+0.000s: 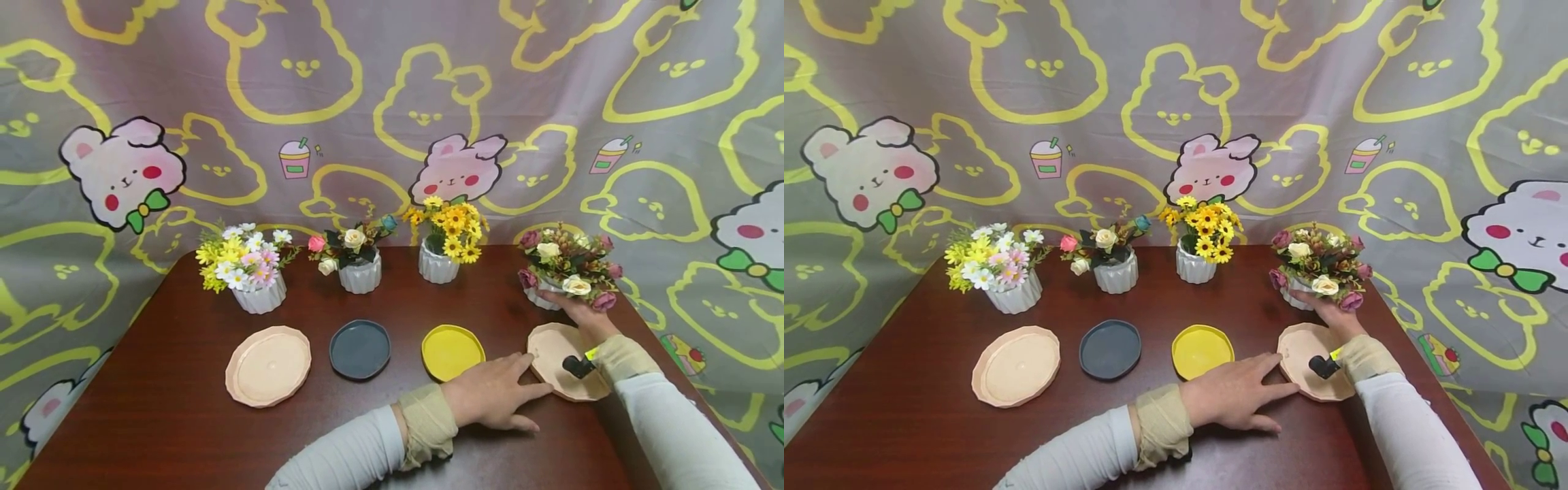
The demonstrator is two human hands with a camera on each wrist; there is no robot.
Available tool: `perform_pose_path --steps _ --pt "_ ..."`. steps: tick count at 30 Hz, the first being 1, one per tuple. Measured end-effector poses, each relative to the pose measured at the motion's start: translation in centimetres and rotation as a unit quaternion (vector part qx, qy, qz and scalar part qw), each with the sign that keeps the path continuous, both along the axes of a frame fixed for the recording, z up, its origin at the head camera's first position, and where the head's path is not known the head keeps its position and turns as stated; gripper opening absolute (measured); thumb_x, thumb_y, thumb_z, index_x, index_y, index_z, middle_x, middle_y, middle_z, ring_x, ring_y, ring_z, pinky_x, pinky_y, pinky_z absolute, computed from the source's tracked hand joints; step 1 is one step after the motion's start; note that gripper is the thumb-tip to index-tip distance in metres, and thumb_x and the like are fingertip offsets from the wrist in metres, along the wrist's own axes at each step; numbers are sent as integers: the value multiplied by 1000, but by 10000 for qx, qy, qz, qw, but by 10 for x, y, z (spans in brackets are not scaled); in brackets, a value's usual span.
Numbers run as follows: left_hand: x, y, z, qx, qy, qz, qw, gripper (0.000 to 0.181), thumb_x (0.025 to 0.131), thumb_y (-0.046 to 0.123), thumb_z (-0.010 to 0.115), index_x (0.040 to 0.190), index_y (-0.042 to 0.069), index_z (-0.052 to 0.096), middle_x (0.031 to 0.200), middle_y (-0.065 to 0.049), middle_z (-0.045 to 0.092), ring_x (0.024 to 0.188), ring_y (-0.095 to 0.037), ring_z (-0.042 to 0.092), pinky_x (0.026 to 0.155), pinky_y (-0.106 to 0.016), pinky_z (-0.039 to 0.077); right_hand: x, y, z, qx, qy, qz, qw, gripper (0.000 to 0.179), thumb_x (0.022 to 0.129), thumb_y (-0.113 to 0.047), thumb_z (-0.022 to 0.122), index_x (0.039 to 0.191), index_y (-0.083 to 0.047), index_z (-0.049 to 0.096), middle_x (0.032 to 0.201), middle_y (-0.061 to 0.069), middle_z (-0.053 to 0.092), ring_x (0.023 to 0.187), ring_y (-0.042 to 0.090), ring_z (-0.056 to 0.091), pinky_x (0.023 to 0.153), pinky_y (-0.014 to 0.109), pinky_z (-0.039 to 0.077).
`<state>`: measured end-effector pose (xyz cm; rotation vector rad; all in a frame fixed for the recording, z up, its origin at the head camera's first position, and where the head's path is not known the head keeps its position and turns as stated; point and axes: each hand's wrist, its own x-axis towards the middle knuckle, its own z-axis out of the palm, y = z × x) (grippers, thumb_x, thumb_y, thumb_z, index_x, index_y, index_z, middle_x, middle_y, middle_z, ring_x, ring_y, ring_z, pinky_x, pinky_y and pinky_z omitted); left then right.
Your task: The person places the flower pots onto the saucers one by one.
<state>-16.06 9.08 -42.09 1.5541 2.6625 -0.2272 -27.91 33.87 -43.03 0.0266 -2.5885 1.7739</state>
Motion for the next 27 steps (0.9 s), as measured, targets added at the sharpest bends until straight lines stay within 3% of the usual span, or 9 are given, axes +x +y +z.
perform_pose_path --steps 4,8,15,21,27 --pt "0 0 -1 -49 -20 25 10000 70 91 74 41 153 46 26 161 -2 25 146 -13 30 116 -21 31 5 -8 10 -96 872 32 9961 100 90 -4 67 160 -25 -2 168 -3 -1 152 11 -3 124 50 -8" --pt "0 0 -1 -53 -62 16 10000 70 91 74 41 153 46 25 161 -2 24 147 -13 29 117 -21 31 11 -12 15 -62 969 -12 9953 98 90 -4 67 160 -24 1 168 -4 4 150 6 3 125 48 -6" --pt "-1 -1 -1 -69 -108 37 9999 70 92 73 40 154 46 23 162 -1 23 148 -13 27 118 -22 30 11 -13 16 -379 583 -66 9976 101 91 -9 68 159 -31 -4 168 -6 -6 153 18 -8 123 51 -9" --pt "-1 -1 0 -94 -112 65 9999 71 91 74 41 154 45 24 162 0 23 149 -15 27 119 -23 29 9 -12 14 -292 807 -44 9963 102 90 -5 69 160 -25 -3 168 -3 -4 153 18 -6 123 51 -9" --pt "-1 -1 1 -93 -112 37 9999 70 91 73 41 153 45 25 162 0 24 149 -17 29 119 -24 29 11 -10 16 -437 321 -122 9985 102 93 -17 69 158 -36 -8 167 -8 -10 154 19 -11 123 55 -6"
